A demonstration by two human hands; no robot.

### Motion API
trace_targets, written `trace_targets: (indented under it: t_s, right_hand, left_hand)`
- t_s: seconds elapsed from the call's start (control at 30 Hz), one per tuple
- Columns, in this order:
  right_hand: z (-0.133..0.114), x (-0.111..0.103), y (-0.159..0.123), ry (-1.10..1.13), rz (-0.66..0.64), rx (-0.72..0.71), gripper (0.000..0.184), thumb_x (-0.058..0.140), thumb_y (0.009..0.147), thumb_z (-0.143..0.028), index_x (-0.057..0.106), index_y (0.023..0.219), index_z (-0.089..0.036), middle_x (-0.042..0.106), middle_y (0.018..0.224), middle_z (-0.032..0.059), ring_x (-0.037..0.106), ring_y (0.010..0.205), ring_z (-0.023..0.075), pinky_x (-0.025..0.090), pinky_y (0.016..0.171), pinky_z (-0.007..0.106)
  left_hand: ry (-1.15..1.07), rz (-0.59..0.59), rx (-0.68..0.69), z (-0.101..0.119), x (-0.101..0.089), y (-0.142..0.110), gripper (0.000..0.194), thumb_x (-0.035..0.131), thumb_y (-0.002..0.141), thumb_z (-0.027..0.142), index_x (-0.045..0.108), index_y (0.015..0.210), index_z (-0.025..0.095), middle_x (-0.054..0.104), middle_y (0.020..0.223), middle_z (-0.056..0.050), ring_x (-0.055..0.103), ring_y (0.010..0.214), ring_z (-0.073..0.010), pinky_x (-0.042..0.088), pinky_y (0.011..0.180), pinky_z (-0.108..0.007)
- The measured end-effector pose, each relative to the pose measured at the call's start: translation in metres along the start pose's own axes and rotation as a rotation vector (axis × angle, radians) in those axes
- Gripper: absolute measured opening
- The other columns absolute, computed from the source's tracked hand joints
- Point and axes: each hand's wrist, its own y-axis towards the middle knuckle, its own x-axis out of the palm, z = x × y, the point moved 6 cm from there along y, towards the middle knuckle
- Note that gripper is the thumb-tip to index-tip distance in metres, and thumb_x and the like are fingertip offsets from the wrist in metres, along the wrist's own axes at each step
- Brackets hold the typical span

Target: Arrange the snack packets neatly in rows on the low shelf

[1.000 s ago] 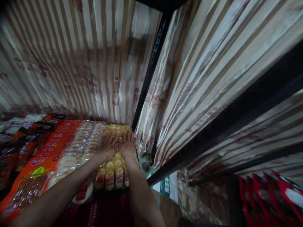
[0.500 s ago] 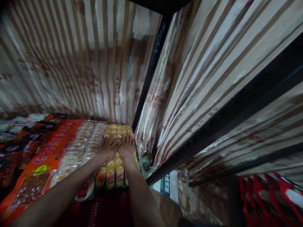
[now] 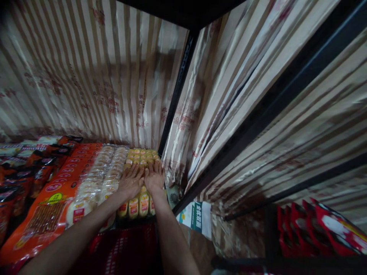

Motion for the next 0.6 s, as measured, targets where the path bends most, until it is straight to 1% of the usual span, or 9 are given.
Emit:
trace_targets:
  t_s: [0.07,0.17,0.3,0.37,0.5,0.6]
  right_hand:
    - [-0.002,0.000,-0.006,0.004,-0.002,-0.020,0.047,0.024,0.095,-0.038,0.042,0.136,-0.023,0.025,0.148,0.0050,0.012,0.139,0.0207,0.009,0.110,0.038]
    - [-0.008,0.002,-0.013,0.023,-0.031,-0.051,0.047,0.024,0.095,-0.038,0.040,0.137,-0.024,0.024,0.149,0.0049,0.012,0.139,0.0213,0.008,0.110,0.039]
    - [-0.015,0.008,-0.018,0.020,-0.072,-0.087,0.048,0.022,0.095,-0.037,0.037,0.138,-0.023,0.024,0.148,0.0052,0.015,0.138,0.0200,0.008,0.110,0.038]
    - [-0.015,0.013,-0.019,0.013,-0.089,-0.087,0.048,0.020,0.096,-0.037,0.036,0.138,-0.021,0.025,0.148,0.0054,0.014,0.138,0.0188,0.008,0.110,0.038]
    - [-0.012,0.020,-0.018,0.030,-0.098,-0.067,0.049,0.020,0.096,-0.038,0.035,0.139,-0.021,0.025,0.148,0.0052,0.012,0.139,0.0186,0.010,0.110,0.037]
    - [-0.012,0.020,-0.018,0.045,-0.100,-0.068,0.049,0.020,0.096,-0.038,0.036,0.139,-0.021,0.026,0.148,0.0057,0.014,0.138,0.0187,0.010,0.110,0.037]
  left_hand:
    - [0.006,-0.007,-0.003,0.001,0.001,-0.008,0.053,0.021,0.091,0.038,0.032,0.139,0.018,0.028,0.147,-0.011,0.017,0.138,-0.0239,0.012,0.112,-0.047]
    - [0.026,0.000,0.011,0.001,0.005,-0.017,0.052,0.023,0.091,0.036,0.033,0.139,0.017,0.028,0.147,-0.011,0.019,0.137,-0.0251,0.013,0.111,-0.049]
    - [0.062,0.030,0.037,0.000,0.013,-0.021,0.050,0.023,0.091,0.032,0.035,0.138,0.017,0.030,0.146,-0.010,0.020,0.137,-0.0255,0.014,0.111,-0.049]
    - [0.067,0.048,0.041,-0.001,0.014,-0.021,0.049,0.024,0.091,0.030,0.036,0.137,0.018,0.032,0.145,-0.010,0.022,0.137,-0.0253,0.016,0.110,-0.050]
    - [0.073,0.053,0.072,0.000,0.012,-0.023,0.049,0.027,0.090,0.028,0.037,0.136,0.016,0.032,0.145,-0.012,0.022,0.136,-0.0252,0.015,0.111,-0.051]
    - [0.071,0.022,0.064,0.002,0.009,-0.023,0.049,0.028,0.090,0.028,0.037,0.136,0.015,0.032,0.145,-0.013,0.022,0.136,-0.0255,0.014,0.111,-0.050]
